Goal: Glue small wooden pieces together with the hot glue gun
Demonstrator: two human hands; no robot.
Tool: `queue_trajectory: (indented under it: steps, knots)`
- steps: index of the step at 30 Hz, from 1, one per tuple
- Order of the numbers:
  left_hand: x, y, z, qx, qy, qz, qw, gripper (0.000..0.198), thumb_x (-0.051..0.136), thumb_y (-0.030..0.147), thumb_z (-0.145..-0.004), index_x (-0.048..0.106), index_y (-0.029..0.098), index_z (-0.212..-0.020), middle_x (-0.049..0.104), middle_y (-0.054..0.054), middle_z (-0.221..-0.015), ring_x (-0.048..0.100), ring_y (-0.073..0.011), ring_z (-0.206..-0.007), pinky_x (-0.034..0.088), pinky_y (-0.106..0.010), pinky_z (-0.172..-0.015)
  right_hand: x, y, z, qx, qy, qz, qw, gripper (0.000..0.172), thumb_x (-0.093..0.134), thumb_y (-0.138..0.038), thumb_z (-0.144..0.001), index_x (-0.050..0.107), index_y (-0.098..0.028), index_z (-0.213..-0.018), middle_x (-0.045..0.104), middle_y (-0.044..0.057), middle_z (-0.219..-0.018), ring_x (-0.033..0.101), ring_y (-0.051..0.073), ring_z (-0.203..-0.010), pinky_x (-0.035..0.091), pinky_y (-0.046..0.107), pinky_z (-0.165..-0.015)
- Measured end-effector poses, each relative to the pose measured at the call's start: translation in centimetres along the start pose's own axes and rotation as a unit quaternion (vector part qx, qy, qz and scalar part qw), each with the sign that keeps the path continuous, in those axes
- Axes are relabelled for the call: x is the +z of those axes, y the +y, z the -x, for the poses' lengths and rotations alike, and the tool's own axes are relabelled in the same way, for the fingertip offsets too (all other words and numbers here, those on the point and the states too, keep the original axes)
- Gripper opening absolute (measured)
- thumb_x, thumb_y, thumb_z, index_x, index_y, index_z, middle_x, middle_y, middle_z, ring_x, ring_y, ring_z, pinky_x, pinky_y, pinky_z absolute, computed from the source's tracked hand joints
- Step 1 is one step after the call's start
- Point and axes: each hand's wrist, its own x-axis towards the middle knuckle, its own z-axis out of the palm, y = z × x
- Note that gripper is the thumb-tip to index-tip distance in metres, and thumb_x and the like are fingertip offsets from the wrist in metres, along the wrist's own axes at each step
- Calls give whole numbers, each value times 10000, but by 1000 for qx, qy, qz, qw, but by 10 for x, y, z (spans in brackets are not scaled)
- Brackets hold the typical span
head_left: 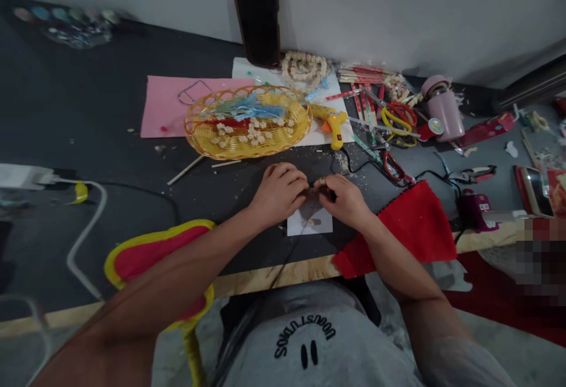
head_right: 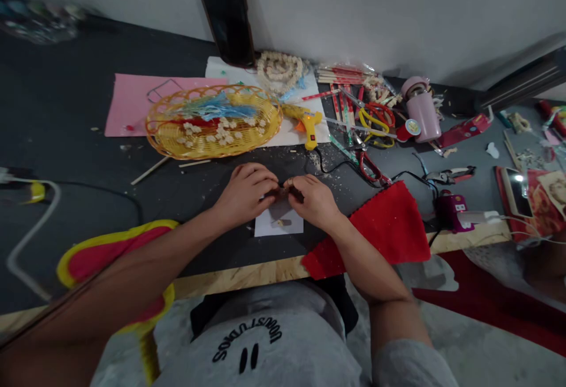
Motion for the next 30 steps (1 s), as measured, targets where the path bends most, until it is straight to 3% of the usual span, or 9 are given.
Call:
queue_trajectory:
  steps: [30]
  knots:
    - [-2, -2, 0, -11, -1, 36, 999, 156, 587, 231, -868, 739, 245, -897, 727, -48, -1068, 534, -281, -1135, 365, -519, -974, 1, 1, 2, 31, -15, -20, 999, 238, 558, -86, -815, 632, -246, -975, 737, 39, -971, 668, 209, -913, 529, 358, -866]
